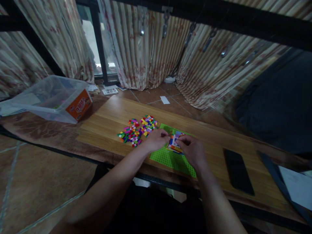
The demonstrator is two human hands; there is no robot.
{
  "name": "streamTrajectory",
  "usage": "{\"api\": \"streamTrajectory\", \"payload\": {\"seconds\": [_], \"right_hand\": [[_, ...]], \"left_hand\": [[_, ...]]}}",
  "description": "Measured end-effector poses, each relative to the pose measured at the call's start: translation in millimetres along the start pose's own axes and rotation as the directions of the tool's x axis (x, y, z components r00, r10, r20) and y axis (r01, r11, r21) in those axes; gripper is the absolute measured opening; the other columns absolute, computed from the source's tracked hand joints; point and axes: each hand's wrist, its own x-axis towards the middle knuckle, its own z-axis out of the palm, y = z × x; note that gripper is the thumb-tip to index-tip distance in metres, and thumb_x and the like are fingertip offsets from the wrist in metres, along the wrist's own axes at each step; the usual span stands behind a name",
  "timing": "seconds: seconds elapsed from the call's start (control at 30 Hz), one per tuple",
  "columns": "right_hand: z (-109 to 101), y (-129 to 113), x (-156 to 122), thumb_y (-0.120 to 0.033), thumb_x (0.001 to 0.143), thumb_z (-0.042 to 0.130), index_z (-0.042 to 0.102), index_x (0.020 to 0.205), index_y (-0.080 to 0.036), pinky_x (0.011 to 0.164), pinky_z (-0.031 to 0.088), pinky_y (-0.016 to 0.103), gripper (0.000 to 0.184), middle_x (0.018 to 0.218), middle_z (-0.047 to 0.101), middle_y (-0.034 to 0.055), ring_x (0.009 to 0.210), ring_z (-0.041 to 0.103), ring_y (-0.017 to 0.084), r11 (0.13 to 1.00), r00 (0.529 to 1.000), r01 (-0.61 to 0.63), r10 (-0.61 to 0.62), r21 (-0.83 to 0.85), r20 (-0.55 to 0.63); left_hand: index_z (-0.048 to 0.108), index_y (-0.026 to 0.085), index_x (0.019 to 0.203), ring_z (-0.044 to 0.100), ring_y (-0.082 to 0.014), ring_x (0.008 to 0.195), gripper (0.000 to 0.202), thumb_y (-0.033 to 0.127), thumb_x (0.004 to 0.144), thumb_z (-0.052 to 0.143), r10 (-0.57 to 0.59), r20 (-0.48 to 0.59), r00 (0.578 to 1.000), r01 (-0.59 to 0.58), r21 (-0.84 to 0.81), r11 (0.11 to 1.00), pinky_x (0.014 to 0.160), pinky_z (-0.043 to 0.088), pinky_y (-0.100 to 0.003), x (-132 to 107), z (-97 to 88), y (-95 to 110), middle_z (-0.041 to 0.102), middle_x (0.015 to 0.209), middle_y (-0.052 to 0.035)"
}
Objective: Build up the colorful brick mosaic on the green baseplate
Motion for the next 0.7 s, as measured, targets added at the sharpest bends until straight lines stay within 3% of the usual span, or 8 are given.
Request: {"api": "streamTrajectory", "payload": {"seconds": [0.27, 0.37, 0.43, 0.57, 0.7], "right_hand": [[0.6, -4.1, 1.5, -0.034, 0.075, 0.06, 0.07, 0.067, -0.019, 0.063, 0.043, 0.029, 0.02, 0.071, 0.069, 0.0028, 0.063, 0.059, 0.016, 0.993, 0.997, 0.084, -0.083, -0.083, 0.009], [-0.8, -3.7, 1.7, -0.034, 0.075, 0.059, 0.069, 0.067, -0.019, 0.062, 0.043, 0.029, 0.02, 0.071, 0.069, 0.0023, 0.062, 0.059, 0.016, 0.991, 0.997, 0.079, -0.076, -0.106, 0.032], [-1.4, -1.9, 1.8, -0.035, 0.075, 0.058, 0.069, 0.068, -0.019, 0.062, 0.043, 0.029, 0.021, 0.07, 0.069, 0.0025, 0.062, 0.059, 0.016, 0.989, 0.997, 0.072, -0.067, -0.126, 0.041], [-1.1, 1.3, 3.0, -0.038, 0.075, 0.057, 0.069, 0.067, -0.02, 0.061, 0.043, 0.03, 0.024, 0.069, 0.069, 0.0034, 0.062, 0.06, 0.018, 0.988, 0.994, 0.091, -0.082, -0.128, 0.069], [-1.2, 0.9, 4.8, -0.04, 0.073, 0.056, 0.068, 0.064, -0.021, 0.06, 0.042, 0.031, 0.025, 0.066, 0.069, 0.0035, 0.06, 0.06, 0.019, 0.987, 0.991, 0.11, -0.1, -0.117, 0.086]], "left_hand": [[0.069, 0.013, 0.08, 0.055, -0.012, 0.065, 0.018, 0.024, 0.078, 0.056, -0.005, -0.057, 0.998, 0.001, -0.074, 0.997, 0.063, 0.043, -0.023, -1.7, -18.6, -6.6, 0.064, 0.07, -0.0003], [0.067, 0.014, 0.08, 0.056, -0.0111, 0.065, 0.018, 0.028, 0.079, 0.056, -0.035, -0.081, 0.996, 0.017, -0.205, 0.979, 0.064, 0.045, -0.023, -3.5, -38.0, -12.6, 0.062, 0.069, 0.0004], [0.066, 0.013, 0.081, 0.056, -0.0109, 0.065, 0.019, 0.03, 0.077, 0.058, -0.083, -0.162, 0.983, 0.033, -0.29, 0.957, 0.064, 0.045, -0.023, -5.8, -57.5, -18.6, 0.063, 0.07, -0.0001], [0.064, 0.013, 0.077, 0.055, -0.0114, 0.061, 0.02, 0.033, 0.074, 0.06, -0.211, -0.397, 0.893, 0.094, -0.295, 0.951, 0.059, 0.043, -0.022, -13.2, -99.2, -35.8, 0.061, 0.067, 0.0002], [0.065, 0.013, 0.078, 0.058, -0.0129, 0.064, 0.021, 0.032, 0.075, 0.057, -0.249, -0.52, 0.817, 0.212, -0.131, 0.969, 0.058, 0.042, -0.021, -23.2, -125.2, -53.6, 0.062, 0.067, 0.0006]]}}
